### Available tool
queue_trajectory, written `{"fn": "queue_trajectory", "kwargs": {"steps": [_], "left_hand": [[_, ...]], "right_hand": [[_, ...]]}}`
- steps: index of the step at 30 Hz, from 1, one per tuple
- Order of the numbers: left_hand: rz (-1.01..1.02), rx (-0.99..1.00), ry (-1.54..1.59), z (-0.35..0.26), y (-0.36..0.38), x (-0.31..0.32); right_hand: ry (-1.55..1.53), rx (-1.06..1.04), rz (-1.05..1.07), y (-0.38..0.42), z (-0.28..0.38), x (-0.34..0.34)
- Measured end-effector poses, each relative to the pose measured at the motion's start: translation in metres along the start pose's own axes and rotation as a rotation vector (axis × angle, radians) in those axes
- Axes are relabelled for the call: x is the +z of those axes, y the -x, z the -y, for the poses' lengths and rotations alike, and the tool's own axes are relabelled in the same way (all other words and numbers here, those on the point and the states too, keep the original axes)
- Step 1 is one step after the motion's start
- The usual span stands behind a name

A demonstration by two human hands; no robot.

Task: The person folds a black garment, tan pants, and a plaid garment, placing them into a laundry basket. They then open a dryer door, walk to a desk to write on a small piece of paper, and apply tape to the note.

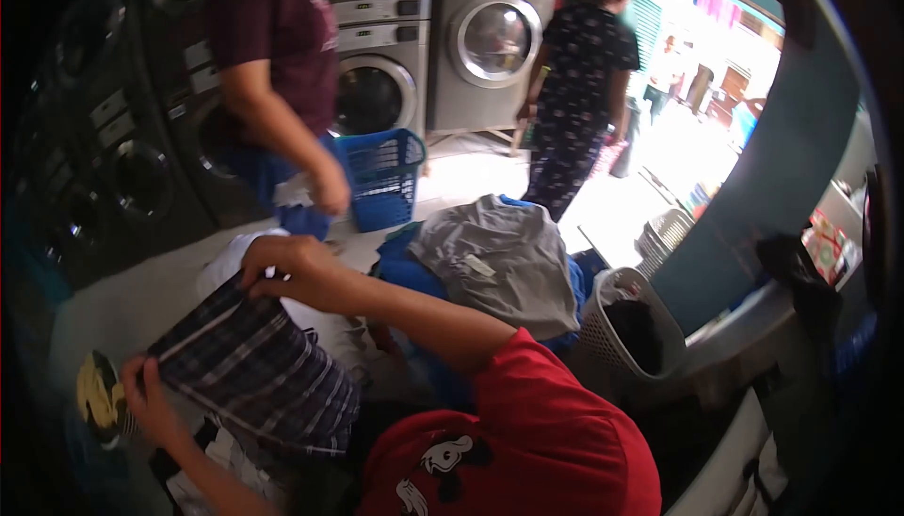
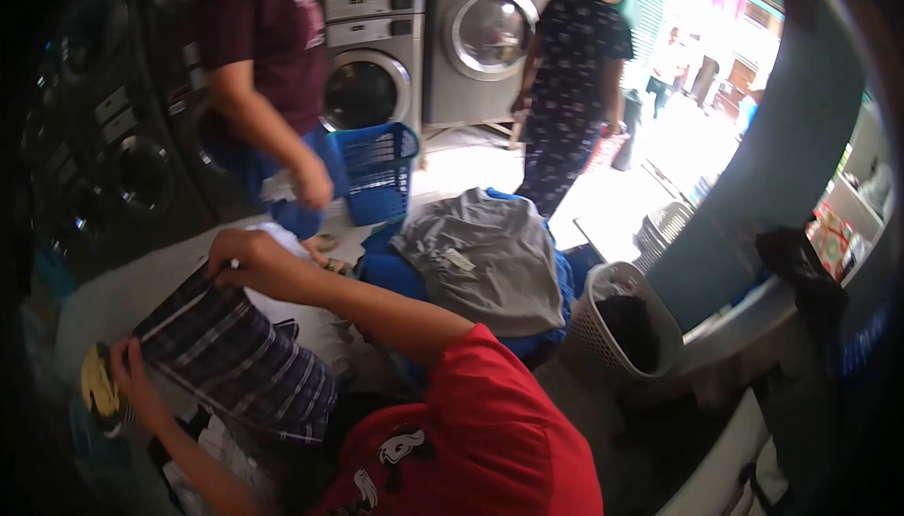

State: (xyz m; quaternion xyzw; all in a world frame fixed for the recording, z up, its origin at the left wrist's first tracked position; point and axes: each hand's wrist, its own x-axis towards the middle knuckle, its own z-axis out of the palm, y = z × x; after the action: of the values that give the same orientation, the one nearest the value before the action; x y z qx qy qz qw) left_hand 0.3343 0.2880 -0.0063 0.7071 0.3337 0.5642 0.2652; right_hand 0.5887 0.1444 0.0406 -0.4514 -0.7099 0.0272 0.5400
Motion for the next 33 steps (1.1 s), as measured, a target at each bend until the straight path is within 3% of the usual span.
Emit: {"fn": "queue_trajectory", "kwargs": {"steps": [6,9,11,14,16,18,20,21,22,23,26,28,33], "left_hand": [[-0.054,0.044,0.073,-0.02,-0.011,-0.022],[-0.05,0.214,0.075,-0.018,0.0,-0.046],[-0.022,0.189,0.06,-0.018,0.016,-0.057],[-0.004,0.134,0.057,-0.014,0.034,-0.073],[-0.048,0.284,0.08,-0.02,0.043,-0.075],[-0.152,0.217,0.048,-0.026,0.046,-0.075],[-0.185,0.083,0.085,-0.029,0.032,-0.066],[-0.112,0.098,0.094,-0.034,0.021,-0.051],[-0.081,-0.029,0.114,-0.027,0.012,-0.041],[0.004,0.015,0.108,-0.013,0.003,-0.033],[0.035,-0.018,-0.04,0.027,-0.011,-0.02],[0.027,0.036,-0.071,0.026,-0.023,-0.027],[0.055,0.075,0.099,-0.008,-0.013,-0.053]], "right_hand": [[0.009,-0.032,-0.193,-0.018,0.008,0.014],[0.045,-0.115,-0.13,-0.01,0.016,0.014],[0.074,-0.157,-0.027,-0.001,0.016,0.012],[-0.08,-0.04,0.056,0.007,0.022,0.012],[-0.121,-0.072,0.069,0.005,0.027,0.01],[-0.169,0.114,0.111,-0.002,0.034,0.008],[-0.167,0.147,0.015,-0.015,0.025,0.018],[-0.144,0.194,0.034,-0.02,0.014,0.022],[-0.123,0.237,0.061,-0.027,0.0,0.028],[-0.087,0.244,0.084,-0.031,-0.025,0.038],[-0.06,0.308,0.074,-0.042,-0.085,0.07],[-0.071,0.38,0.049,-0.054,-0.077,0.081],[-0.518,0.377,0.072,-0.042,-0.053,0.079]]}}
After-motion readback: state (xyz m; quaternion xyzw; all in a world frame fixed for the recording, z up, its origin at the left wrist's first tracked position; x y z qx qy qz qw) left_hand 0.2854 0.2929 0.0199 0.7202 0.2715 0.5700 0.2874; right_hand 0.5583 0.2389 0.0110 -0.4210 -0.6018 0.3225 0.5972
